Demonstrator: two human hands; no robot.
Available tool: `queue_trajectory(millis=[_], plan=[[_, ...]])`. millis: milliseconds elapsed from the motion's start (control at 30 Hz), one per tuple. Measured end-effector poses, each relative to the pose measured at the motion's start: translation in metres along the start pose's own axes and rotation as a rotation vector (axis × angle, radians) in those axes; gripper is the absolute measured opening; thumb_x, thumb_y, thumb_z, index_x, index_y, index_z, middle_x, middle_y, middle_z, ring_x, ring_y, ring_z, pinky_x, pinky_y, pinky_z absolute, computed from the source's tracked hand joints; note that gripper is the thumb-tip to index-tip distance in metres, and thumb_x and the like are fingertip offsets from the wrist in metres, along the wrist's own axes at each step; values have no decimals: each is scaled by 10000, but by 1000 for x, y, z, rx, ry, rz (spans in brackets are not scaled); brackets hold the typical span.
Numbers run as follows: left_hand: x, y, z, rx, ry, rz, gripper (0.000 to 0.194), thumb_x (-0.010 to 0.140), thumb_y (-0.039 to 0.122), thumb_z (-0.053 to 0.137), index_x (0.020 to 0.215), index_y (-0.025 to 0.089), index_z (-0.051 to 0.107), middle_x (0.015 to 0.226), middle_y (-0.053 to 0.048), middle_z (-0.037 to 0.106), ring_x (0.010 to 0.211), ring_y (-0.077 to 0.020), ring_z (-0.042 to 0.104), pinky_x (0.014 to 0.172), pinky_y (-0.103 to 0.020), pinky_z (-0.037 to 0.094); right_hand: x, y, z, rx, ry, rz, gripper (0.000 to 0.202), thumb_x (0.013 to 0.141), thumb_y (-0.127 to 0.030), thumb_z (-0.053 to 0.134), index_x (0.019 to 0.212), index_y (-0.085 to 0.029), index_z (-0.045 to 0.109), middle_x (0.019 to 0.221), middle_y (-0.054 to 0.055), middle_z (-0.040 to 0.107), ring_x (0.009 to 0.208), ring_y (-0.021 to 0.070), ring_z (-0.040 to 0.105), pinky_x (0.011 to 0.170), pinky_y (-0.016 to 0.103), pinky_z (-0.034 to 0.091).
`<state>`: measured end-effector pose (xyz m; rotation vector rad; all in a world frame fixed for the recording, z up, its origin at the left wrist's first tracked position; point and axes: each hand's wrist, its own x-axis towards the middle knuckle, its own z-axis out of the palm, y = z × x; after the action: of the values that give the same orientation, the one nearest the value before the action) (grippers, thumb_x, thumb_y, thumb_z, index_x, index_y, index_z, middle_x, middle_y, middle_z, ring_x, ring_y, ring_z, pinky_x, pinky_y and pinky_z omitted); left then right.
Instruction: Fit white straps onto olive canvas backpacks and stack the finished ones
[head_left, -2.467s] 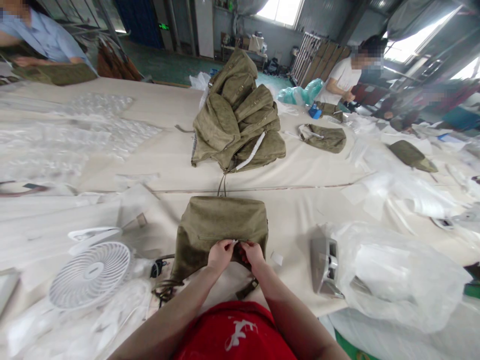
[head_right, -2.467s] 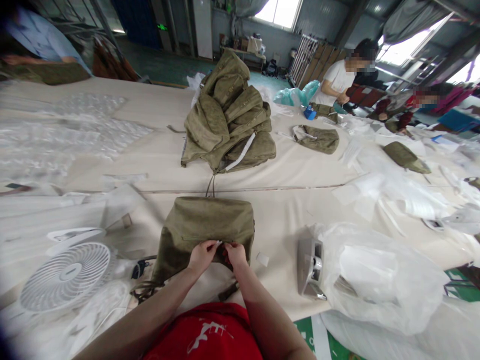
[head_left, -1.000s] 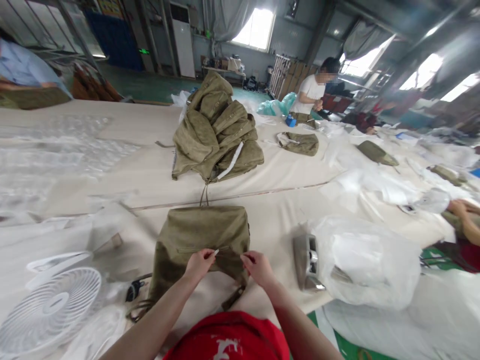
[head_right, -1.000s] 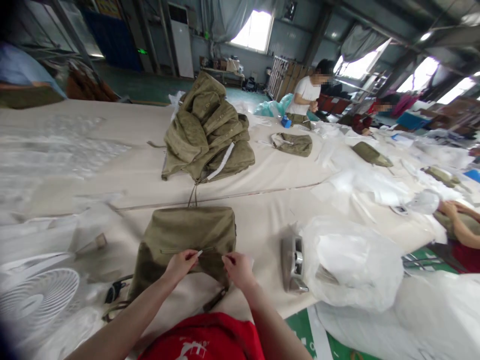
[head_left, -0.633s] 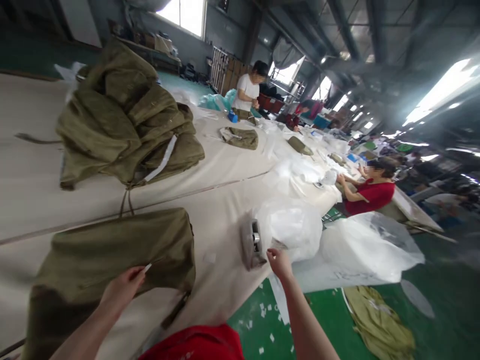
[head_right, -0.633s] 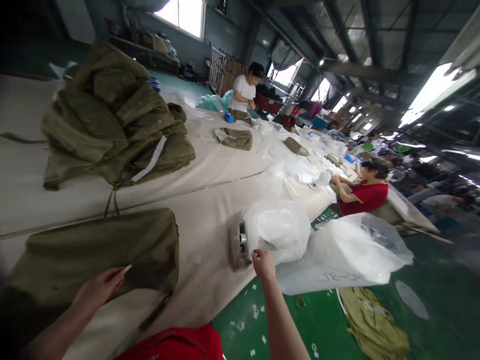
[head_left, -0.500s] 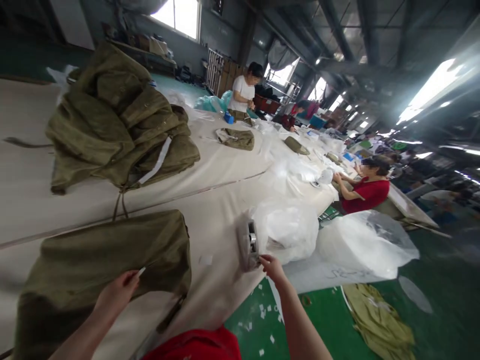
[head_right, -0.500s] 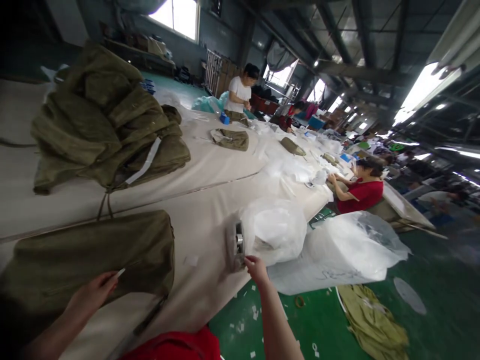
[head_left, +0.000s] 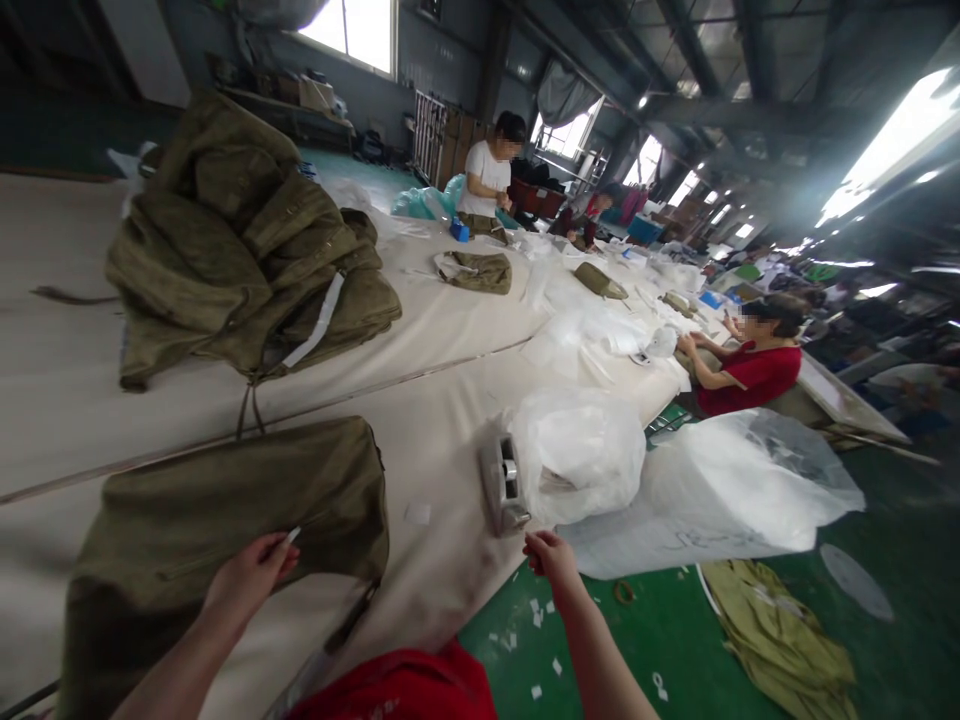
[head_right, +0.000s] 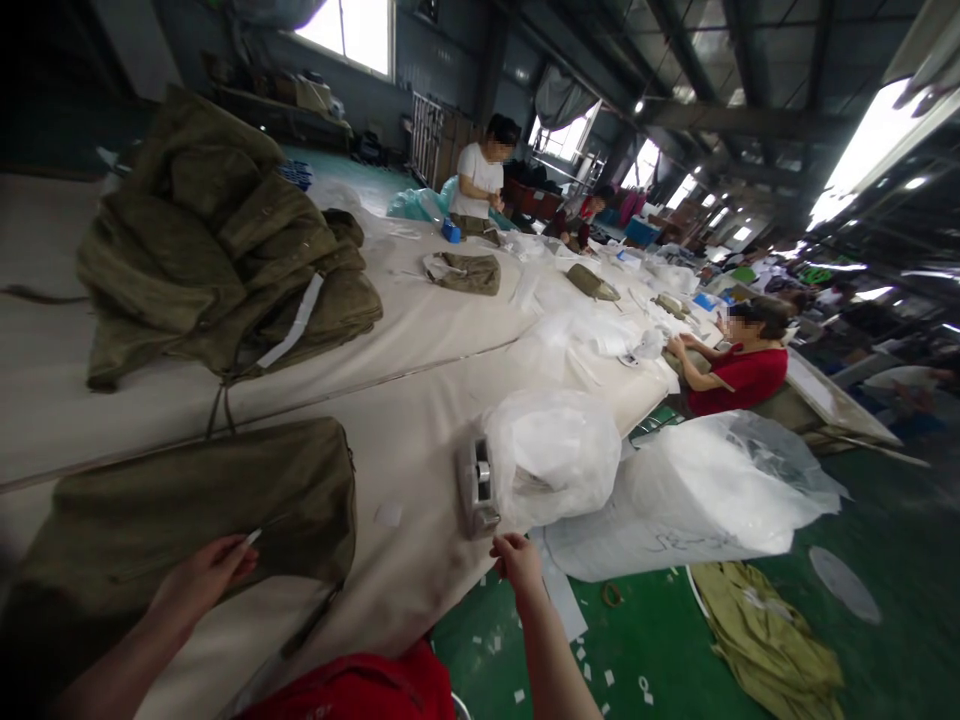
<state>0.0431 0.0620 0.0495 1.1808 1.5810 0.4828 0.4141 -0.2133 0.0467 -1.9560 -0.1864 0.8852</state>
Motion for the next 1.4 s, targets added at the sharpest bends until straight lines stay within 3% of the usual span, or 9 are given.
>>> queue_trajectory(millis=[167,300,400,500,600,767,967,1133,1400], plan=[[1,-3,-3,-138,-70,-84,23,758,180,576,763,192,595,660,-11,708,677,-172,711,668,-260,601,9,8,11,106,23,55,311,582,-477,682,643,-185,595,553,22,614,383,112,459,388,240,315],[7,-8,-4,-128,-83,-90,40,754,216,573,784,192,585,667,-17,706,673,-183,707,619,-264,583,14,14,3,-200,109,31,161,620,-349,659,556,-215,598,495,33,593,415,151,520,442,274,376],[10,-11,-7,-36,-70,-46,71,761,252,562,813,205,575,663,-12,700,686,-200,707,624,-276,567,2,18,-6,-375,-79,139,222,607,-307,679,444,-229,551,448,50,560,383,148,494,445,300,358],[7,-13,-10,191,-59,78,102,797,299,543,843,219,588,724,-23,727,769,-217,714,678,-274,538,-21,4,3,-347,-495,241,169,576,-312,744,518,-193,639,538,98,627,391,137,507,452,310,351],[-2,-13,-12,390,-20,195,133,847,295,499,906,226,596,841,-33,751,873,-210,705,724,-254,498,-42,-30,44,-222,-818,186,232,612,-372,760,696,-163,706,620,92,662,436,120,533,459,279,344],[-16,-15,-11,493,-3,303,167,905,243,438,991,213,578,907,-36,742,868,-179,695,735,-248,471,-57,-81,166,-123,-827,-66,311,643,-462,719,673,-168,624,535,-13,593,416,88,480,434,230,320],[-27,-20,-11,609,97,422,305,928,200,389,1224,163,453,964,-65,731,846,-203,694,764,-297,474,-69,-91,289,-70,-890,-76,271,658,-439,717,684,-186,623,542,-26,581,427,86,456,435,229,315],[-30,-21,-13,706,98,483,380,946,209,339,1313,142,413,997,-90,725,847,-221,689,761,-322,480,-71,-81,324,-82,-887,-2,160,682,-306,688,613,-182,614,521,-27,556,423,76,434,435,228,325],[-20,-13,-19,448,18,342,254,913,228,427,1028,187,650,895,-65,727,840,-181,672,786,-287,490,-60,-72,320,-170,-927,47,129,734,-292,662,689,-172,669,575,-3,601,435,88,462,440,234,325]])
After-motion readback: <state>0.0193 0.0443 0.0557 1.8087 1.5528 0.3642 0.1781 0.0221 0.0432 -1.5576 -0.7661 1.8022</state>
